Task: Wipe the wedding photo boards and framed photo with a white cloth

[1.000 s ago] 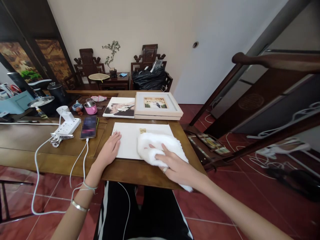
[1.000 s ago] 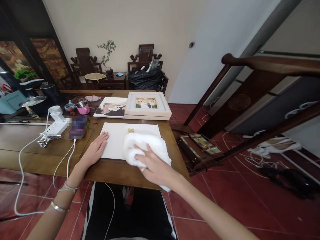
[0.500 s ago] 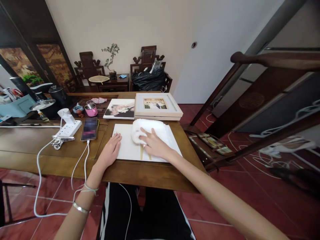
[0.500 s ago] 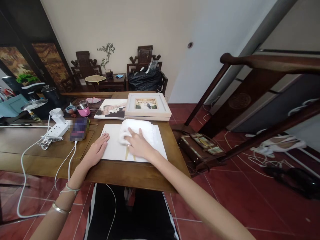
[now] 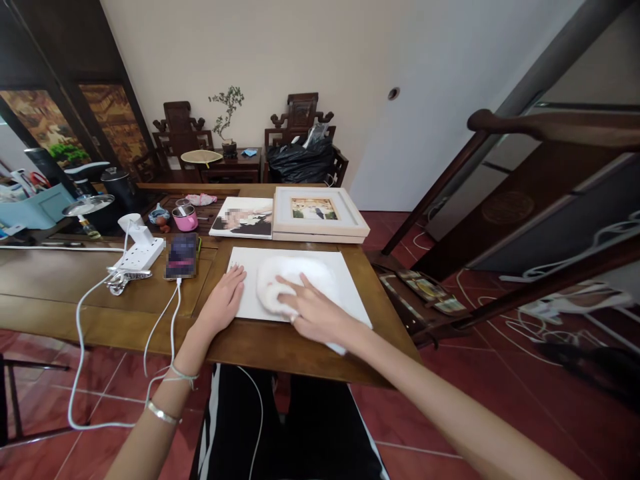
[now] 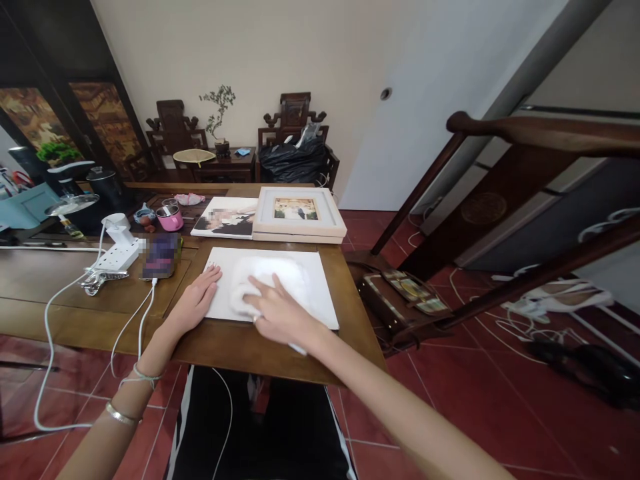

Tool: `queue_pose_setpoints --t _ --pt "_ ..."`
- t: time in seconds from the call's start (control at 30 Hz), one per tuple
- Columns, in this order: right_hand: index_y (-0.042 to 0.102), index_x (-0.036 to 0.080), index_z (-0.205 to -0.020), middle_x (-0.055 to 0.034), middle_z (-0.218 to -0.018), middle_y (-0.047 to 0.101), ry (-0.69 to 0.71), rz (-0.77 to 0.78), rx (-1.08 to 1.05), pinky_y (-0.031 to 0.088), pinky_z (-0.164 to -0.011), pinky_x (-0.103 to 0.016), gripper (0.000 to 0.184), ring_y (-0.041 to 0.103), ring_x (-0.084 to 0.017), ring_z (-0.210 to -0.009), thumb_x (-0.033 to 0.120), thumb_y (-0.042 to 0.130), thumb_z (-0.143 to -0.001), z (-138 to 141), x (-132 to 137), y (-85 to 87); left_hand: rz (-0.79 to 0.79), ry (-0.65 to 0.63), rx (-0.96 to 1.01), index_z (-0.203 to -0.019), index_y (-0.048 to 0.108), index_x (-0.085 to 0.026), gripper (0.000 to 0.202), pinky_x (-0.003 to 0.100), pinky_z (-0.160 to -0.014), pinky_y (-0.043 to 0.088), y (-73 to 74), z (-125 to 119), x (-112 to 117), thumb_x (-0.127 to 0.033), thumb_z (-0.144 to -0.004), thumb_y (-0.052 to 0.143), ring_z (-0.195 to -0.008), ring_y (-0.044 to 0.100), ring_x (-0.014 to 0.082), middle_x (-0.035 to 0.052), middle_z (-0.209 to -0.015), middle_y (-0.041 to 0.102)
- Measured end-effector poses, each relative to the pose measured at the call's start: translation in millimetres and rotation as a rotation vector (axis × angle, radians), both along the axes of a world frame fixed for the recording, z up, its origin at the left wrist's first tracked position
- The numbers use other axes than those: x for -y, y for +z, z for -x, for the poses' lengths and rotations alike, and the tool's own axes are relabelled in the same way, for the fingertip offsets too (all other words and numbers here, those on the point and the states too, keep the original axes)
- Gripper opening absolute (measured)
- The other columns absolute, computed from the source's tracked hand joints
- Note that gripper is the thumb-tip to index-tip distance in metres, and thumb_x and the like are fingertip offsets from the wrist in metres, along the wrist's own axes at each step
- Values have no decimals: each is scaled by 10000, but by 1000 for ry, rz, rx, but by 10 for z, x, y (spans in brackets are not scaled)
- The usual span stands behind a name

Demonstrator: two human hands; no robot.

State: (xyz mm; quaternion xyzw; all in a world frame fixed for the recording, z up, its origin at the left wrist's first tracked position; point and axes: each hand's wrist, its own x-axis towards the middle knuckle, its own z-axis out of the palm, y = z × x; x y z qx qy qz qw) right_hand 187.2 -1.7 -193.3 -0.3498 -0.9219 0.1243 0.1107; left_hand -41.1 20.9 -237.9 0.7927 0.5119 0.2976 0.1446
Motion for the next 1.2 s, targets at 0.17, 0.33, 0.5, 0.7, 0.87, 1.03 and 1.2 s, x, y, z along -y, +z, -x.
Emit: queue_pose_setpoints --t 0.17,0.33,0.5,0.7,0.87,1.03,1.2 --pt "502 82 -1161 -203 -1194 547 -101 -33 109 176 -1012 -622 406 266 -311 -1317 74 363 -780 234 -602 61 3 -8 2 -1240 518 -104 443 427 -1104 249 9 6 -6 -327 -928 295 -1321 330 207 118 -1361 459" --pt "497 60 -1191 -233 -1295 463 -88 -76 190 125 -1025 -621 424 282 -349 -1298 91 427 -773 372 -468 80 6 -7 19 -1244 515 -121 438 442 -1102 246 4 8 -6 -335 -927 302 -1318 336 211 113 -1356 465" --pt "533 81 -1153 -234 -1368 383 21 -86 167 126 -1051 -588 400 238 -342 -1323 106 461 -759 328 199 45 7 -4 -1 -1242 515 -108 439 449 -1102 245 6 2 1 -324 -929 296 -1321 329 215 120 -1362 456" --pt "579 127 -1014 -162 -1288 494 145 -19 66 148 -1092 -512 318 235 -283 -1337 107 471 -716 211 440 39 9 -3 -19 -1242 513 -88 450 435 -1105 246 21 -2 7 -317 -931 283 -1323 325 211 126 -1364 452" --pt "520 99 -1140 -160 -1184 571 43 -23 41 185 -1073 -519 381 287 -279 -1313 99 393 -781 235 -206 6 7 0 12 -1242 514 -107 445 446 -1102 245 2 2 0 -326 -927 291 -1323 325 215 121 -1363 455" --pt "491 112 -1217 -183 -1327 456 -151 -91 118 148 -1041 -581 410 268 -321 -1311 153 405 -818 457 -682 -49 11 -6 14 -1241 515 -107 442 434 -1104 242 13 7 -6 -320 -927 287 -1323 326 209 118 -1357 463" --pt "514 118 -1221 -210 -1432 285 -128 -148 209 103 -1011 -644 433 179 -398 -1325 173 464 -794 581 -378 -81 -11 -11 22 -1276 473 -130 435 411 -1105 250 4 24 -11 -299 -924 283 -1317 339 196 110 -1367 453"
